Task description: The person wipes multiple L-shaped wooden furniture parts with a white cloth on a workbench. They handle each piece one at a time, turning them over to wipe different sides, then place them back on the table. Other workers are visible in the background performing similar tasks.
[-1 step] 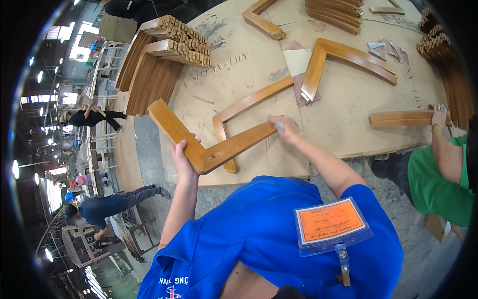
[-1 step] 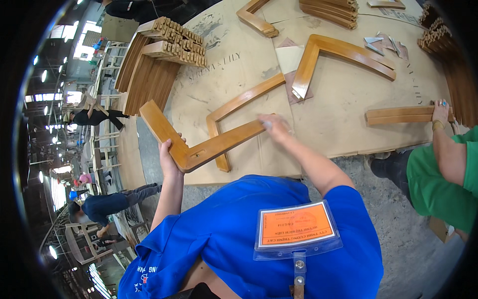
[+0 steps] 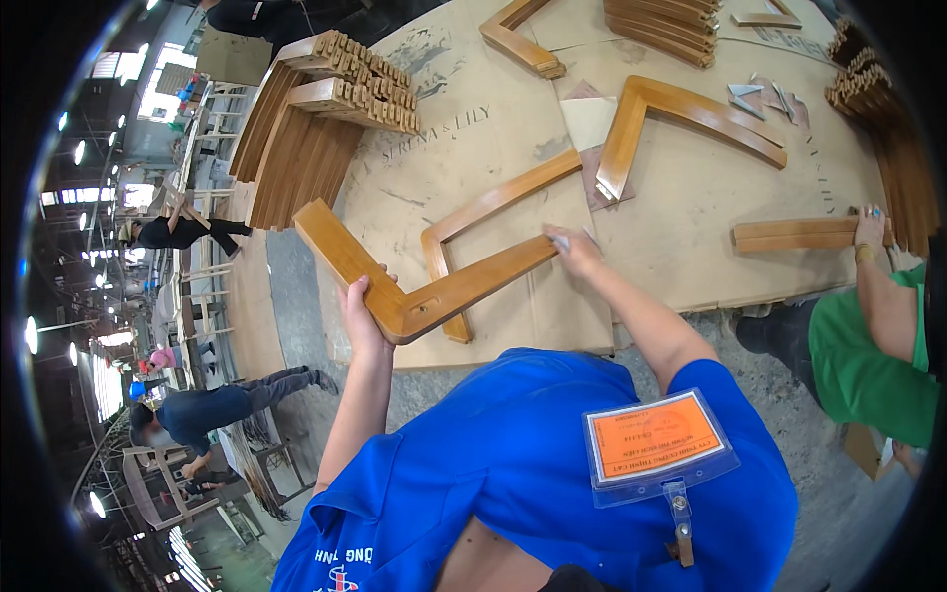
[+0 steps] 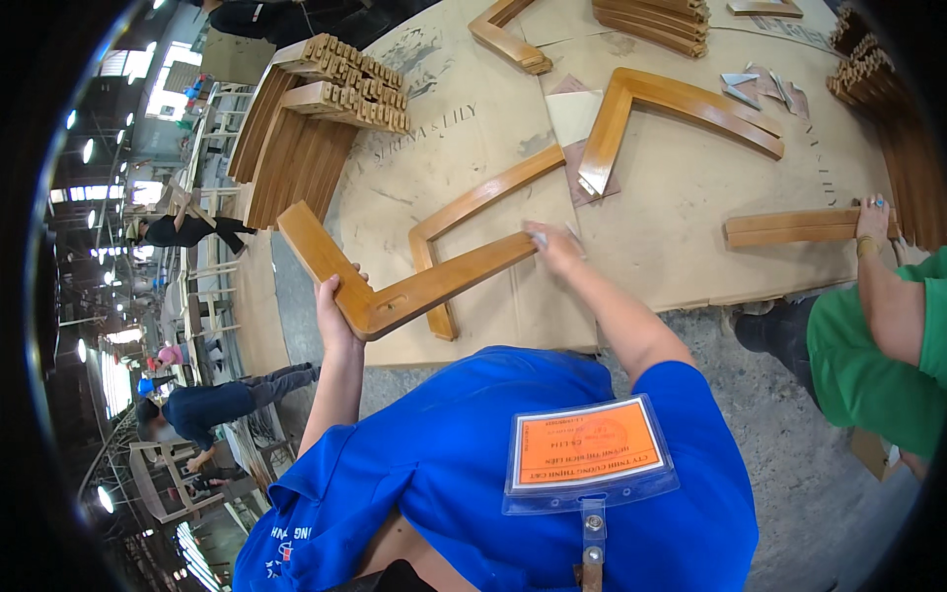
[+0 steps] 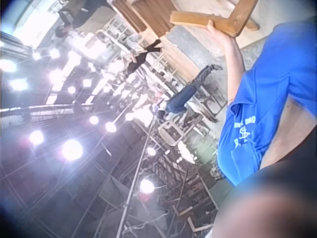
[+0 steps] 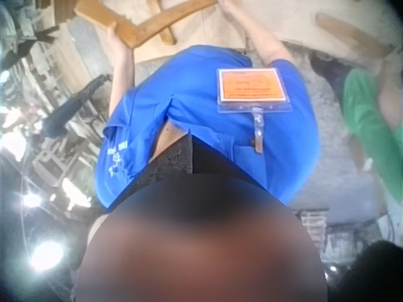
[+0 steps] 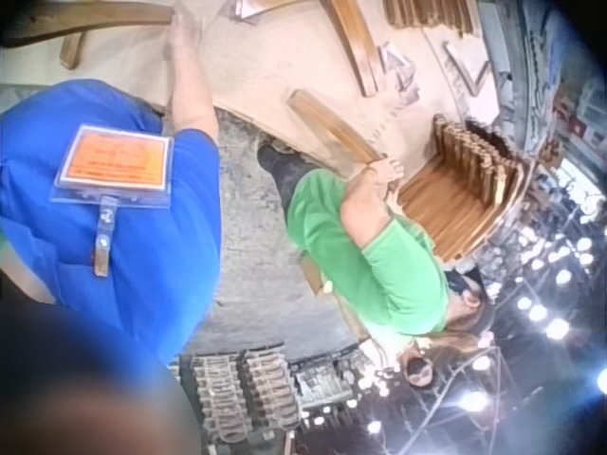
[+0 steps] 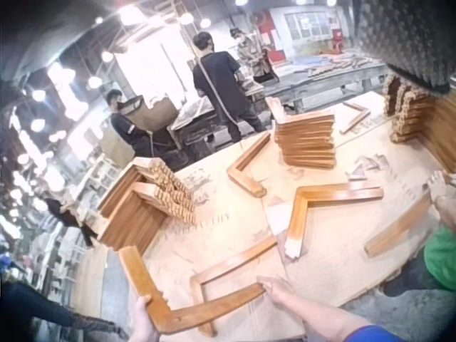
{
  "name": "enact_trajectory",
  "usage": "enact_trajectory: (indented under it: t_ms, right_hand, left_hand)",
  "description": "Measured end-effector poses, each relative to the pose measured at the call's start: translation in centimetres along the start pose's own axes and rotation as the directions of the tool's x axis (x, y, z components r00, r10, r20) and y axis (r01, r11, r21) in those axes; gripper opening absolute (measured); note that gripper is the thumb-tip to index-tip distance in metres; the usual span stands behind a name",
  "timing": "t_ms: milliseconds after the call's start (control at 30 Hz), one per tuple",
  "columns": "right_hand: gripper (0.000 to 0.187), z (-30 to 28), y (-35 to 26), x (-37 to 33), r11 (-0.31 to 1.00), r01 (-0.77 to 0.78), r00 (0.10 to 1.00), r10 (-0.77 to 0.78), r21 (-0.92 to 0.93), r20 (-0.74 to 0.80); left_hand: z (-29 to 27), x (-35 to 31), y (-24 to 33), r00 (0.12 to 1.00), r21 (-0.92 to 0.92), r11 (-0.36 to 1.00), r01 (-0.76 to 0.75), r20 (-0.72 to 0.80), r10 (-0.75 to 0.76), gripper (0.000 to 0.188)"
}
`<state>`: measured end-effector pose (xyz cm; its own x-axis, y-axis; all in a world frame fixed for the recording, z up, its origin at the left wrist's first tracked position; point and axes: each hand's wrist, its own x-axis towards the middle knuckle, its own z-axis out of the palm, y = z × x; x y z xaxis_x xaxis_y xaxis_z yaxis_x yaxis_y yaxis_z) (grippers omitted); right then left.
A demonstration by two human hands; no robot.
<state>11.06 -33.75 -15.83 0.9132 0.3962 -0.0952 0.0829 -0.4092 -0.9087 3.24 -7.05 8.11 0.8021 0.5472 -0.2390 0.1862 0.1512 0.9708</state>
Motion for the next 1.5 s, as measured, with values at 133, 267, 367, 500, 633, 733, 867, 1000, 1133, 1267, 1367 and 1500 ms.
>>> enact_trajectory:
  t_ms: [133,267,367,500,633,733,867,1000,1133,1267,1367,1500]
  right_hand:
    - [0.037,0.5,1.2,0.4,0.993,-0.078,0.995,0.073,-0.088,-0.063]
    - [0.038,3.5,0.1,-1.9,0.956,0.284,0.954,-0.290,-0.077,-0.077]
    - [0.035,2.6,1.0,-1.9,0.960,0.273,0.952,-0.278,-0.057,-0.125]
    - [0.033,-0.3,1.8,-0.2,0.996,0.025,0.992,-0.035,-0.081,-0.123]
    - [0.037,3.0,-4.0,-2.2,0.942,0.334,0.938,-0.330,0.017,-0.106]
    - [0.038,4.8,-6.6,-3.7,0.848,0.522,0.853,-0.515,0.096,-0.083]
    - [0.035,1.7,-2.2,-2.9,0.925,0.378,0.918,-0.371,0.025,-0.138]
    - [0.036,0.3,1.1,-1.9,0.994,0.065,0.987,-0.077,-0.085,-0.143]
    - [0.037,4.2,-2.5,-2.9,0.940,0.338,0.924,-0.340,-0.043,-0.175]
    - [0.039,3.8,-3.3,-3.4,0.897,0.424,0.880,-0.441,-0.125,-0.178]
    - [0.041,0.1,-1.5,-2.1,0.999,0.007,0.985,-0.001,0.035,-0.172]
    - [0.047,-1.5,-5.0,0.3,0.993,0.120,0.973,-0.120,-0.012,-0.196]
  left_hand:
    - [0.3,0.8,0.2,0.999,-0.019,0.999,-0.031,0.033,0.031,0.046]
    - [0.1,1.6,0.0,0.999,0.004,1.000,-0.017,0.042,0.017,0.045]
    - [0.0,2.1,0.0,0.998,0.016,1.000,-0.014,0.066,0.013,0.045]
    - [0.0,2.5,0.2,0.999,0.007,1.000,0.011,0.036,-0.011,0.044]
    - [0.3,3.4,0.4,0.998,0.004,1.000,0.013,0.055,-0.013,0.043]
    - [0.5,3.8,0.5,0.997,0.014,1.000,-0.020,0.081,0.018,0.042]
    - [0.7,3.9,0.9,0.993,0.043,0.999,-0.030,0.115,0.024,0.042]
    - [0.8,4.2,1.0,0.993,0.009,1.000,-0.020,0.114,0.019,0.043]
    - [1.3,4.6,1.1,0.993,-0.002,1.000,0.018,0.113,-0.018,0.043]
    - [2.0,4.2,1.5,0.978,0.058,0.994,-0.097,0.192,0.084,0.042]
    - [2.4,4.1,1.7,0.977,0.034,0.997,-0.062,0.208,0.054,0.041]
    - [2.8,5.1,1.9,0.944,0.024,0.997,-0.069,0.325,0.057,0.051]
